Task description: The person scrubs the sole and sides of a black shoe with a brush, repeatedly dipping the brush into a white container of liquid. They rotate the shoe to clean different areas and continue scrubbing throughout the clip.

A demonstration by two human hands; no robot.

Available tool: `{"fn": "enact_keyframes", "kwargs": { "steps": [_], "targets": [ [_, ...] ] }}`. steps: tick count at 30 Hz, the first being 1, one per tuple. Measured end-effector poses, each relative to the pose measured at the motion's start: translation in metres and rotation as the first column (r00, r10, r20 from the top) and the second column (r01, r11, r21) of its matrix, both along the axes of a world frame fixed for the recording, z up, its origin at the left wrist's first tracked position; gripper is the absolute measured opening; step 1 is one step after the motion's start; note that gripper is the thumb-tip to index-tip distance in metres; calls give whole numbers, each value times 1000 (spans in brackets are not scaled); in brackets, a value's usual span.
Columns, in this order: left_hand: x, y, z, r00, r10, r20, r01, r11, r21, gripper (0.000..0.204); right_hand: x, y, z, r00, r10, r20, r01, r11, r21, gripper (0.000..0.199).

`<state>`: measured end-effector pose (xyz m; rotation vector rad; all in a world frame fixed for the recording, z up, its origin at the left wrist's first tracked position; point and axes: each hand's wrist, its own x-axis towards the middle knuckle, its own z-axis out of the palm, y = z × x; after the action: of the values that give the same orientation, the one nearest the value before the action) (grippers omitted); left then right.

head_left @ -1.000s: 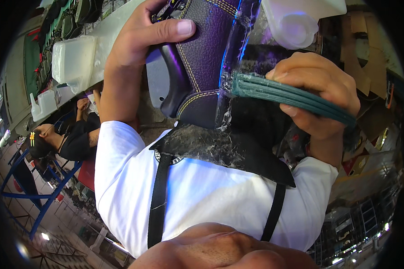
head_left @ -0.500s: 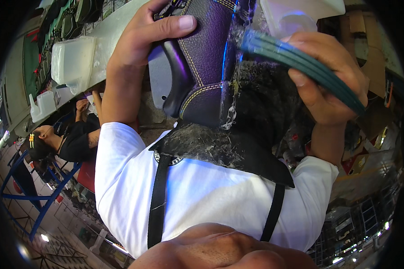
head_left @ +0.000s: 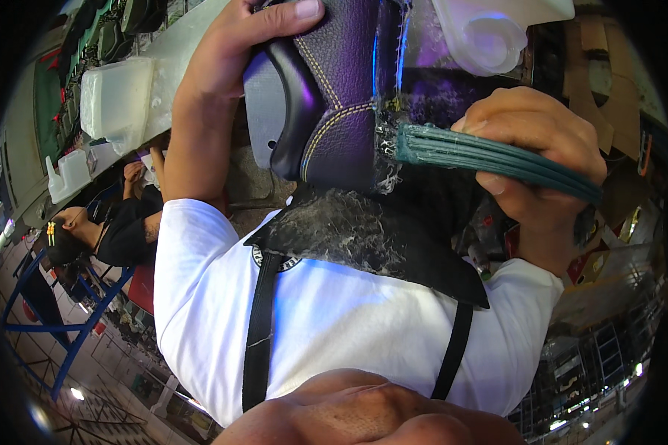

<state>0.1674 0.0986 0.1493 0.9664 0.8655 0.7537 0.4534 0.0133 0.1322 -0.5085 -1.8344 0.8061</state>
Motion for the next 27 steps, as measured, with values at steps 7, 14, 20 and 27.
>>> {"fn": "enact_keyframes", "kwargs": {
  "steps": [7, 14, 20, 27],
  "targets": [
    [1, 7, -9, 997, 1, 83, 6, 997, -82, 87, 17, 10, 27, 976, 68, 209, -62, 997, -36, 32],
    [-1, 5, -14, 989, 147, -31, -150, 954, -261, 65, 30, 24, 69, 863, 138, 486, -142, 989, -28, 36],
    [-13, 11, -28, 981, 194, 11, -168, 875, -453, 55, 42, 32, 99, 805, 181, 565, -150, 984, -101, 31],
    [-10, 11, -35, 948, 136, 289, 32, 860, -509, 32, 54, 42, 110, 801, 197, 566, -175, 980, -93, 29]
  ]
}}
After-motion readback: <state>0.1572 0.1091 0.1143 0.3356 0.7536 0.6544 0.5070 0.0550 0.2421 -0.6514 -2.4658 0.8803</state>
